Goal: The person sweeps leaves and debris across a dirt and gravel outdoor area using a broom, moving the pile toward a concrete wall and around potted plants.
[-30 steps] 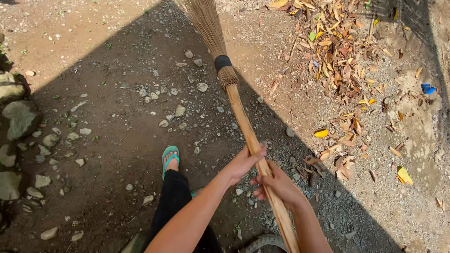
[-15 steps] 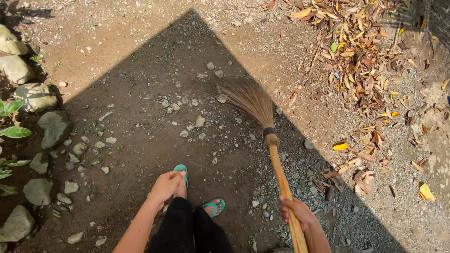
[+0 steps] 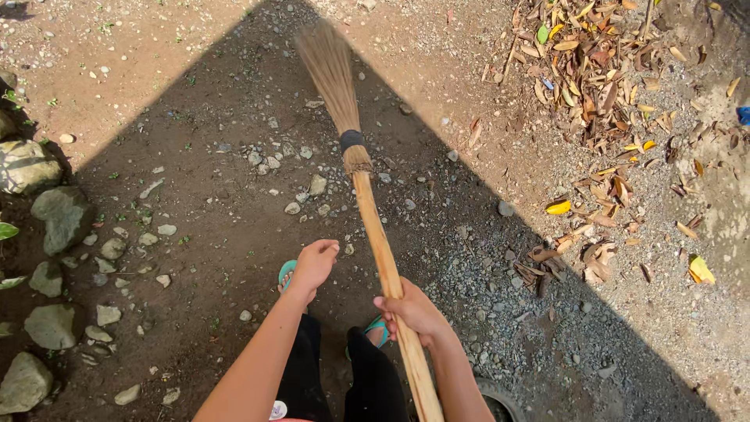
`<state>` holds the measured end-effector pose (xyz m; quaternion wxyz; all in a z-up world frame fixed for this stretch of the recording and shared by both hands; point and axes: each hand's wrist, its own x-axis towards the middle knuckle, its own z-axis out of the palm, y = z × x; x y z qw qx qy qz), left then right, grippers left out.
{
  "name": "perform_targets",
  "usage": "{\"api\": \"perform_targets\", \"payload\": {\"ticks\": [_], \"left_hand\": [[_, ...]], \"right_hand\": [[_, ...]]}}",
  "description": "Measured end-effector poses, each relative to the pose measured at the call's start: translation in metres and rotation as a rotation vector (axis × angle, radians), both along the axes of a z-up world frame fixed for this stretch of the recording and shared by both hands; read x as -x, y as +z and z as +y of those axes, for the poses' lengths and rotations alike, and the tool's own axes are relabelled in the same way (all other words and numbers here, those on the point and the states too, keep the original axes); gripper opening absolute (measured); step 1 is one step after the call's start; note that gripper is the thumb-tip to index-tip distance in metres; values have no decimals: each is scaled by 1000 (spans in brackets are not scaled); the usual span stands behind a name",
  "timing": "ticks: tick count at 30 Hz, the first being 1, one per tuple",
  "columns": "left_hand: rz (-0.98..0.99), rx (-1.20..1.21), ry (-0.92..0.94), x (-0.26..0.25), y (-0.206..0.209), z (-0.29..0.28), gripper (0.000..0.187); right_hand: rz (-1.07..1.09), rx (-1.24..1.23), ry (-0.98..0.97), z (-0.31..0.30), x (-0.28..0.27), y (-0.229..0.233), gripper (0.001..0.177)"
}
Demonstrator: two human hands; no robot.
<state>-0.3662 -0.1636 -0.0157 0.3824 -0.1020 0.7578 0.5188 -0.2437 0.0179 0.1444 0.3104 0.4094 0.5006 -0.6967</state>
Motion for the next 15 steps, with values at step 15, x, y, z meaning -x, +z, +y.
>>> {"api": "perform_targets", "payload": {"ticks": [15], "left_hand": [[6, -29, 405, -128, 22, 10, 34]], "right_hand": [[-213, -825, 188, 308, -128, -14, 30]]}}
